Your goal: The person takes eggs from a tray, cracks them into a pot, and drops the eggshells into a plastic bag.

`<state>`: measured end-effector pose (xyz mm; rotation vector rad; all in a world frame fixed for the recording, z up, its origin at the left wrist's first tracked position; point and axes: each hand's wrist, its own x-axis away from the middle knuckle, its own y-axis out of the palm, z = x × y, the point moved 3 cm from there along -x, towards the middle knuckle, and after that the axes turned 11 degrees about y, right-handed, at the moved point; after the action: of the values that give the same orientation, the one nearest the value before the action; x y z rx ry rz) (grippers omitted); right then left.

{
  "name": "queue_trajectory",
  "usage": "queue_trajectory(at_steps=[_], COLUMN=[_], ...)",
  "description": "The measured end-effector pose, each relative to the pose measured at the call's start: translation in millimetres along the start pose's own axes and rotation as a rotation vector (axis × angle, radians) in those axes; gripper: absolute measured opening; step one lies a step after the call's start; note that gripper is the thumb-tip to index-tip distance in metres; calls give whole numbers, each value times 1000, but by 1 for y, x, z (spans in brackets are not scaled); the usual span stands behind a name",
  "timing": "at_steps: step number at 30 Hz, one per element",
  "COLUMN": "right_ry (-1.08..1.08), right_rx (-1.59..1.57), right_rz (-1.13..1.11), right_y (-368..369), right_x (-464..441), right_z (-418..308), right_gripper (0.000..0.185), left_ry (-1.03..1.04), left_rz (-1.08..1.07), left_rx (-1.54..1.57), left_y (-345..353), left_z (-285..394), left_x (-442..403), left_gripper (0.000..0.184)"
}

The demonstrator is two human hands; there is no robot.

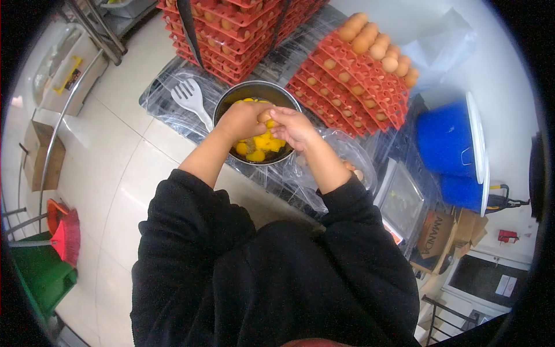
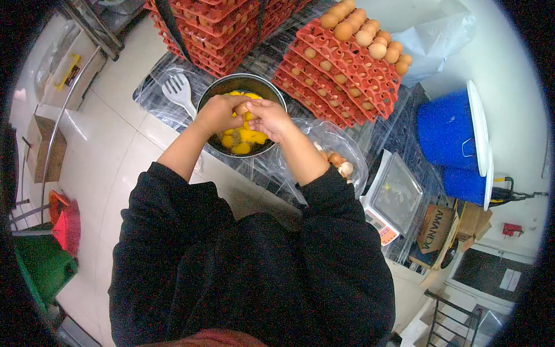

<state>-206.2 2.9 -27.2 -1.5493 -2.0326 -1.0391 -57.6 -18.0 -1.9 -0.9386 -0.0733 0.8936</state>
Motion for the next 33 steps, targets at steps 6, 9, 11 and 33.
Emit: queue_trajectory(at_steps=[6, 9, 11, 33], right_ry=[-80, -116, -125, -875], right_rx=[297, 380, 318, 1236], right_rz=[122, 195, 198, 1119], right_y=[-1, 6, 9, -100], right_x=[-7, 0, 5, 117], right_z=[-7, -14, -14, -196], right_gripper=[30, 31, 31, 42], left_ry=[-25, -27, -103, -152], left_rz=[-77, -58, -55, 118], left_rx=[-30, -22, 50, -45], left_y=[2, 5, 6, -1], left_z=[-7, -7, -1, 5], left_x=[0, -2, -4, -10], left_gripper=[47, 48, 50, 40])
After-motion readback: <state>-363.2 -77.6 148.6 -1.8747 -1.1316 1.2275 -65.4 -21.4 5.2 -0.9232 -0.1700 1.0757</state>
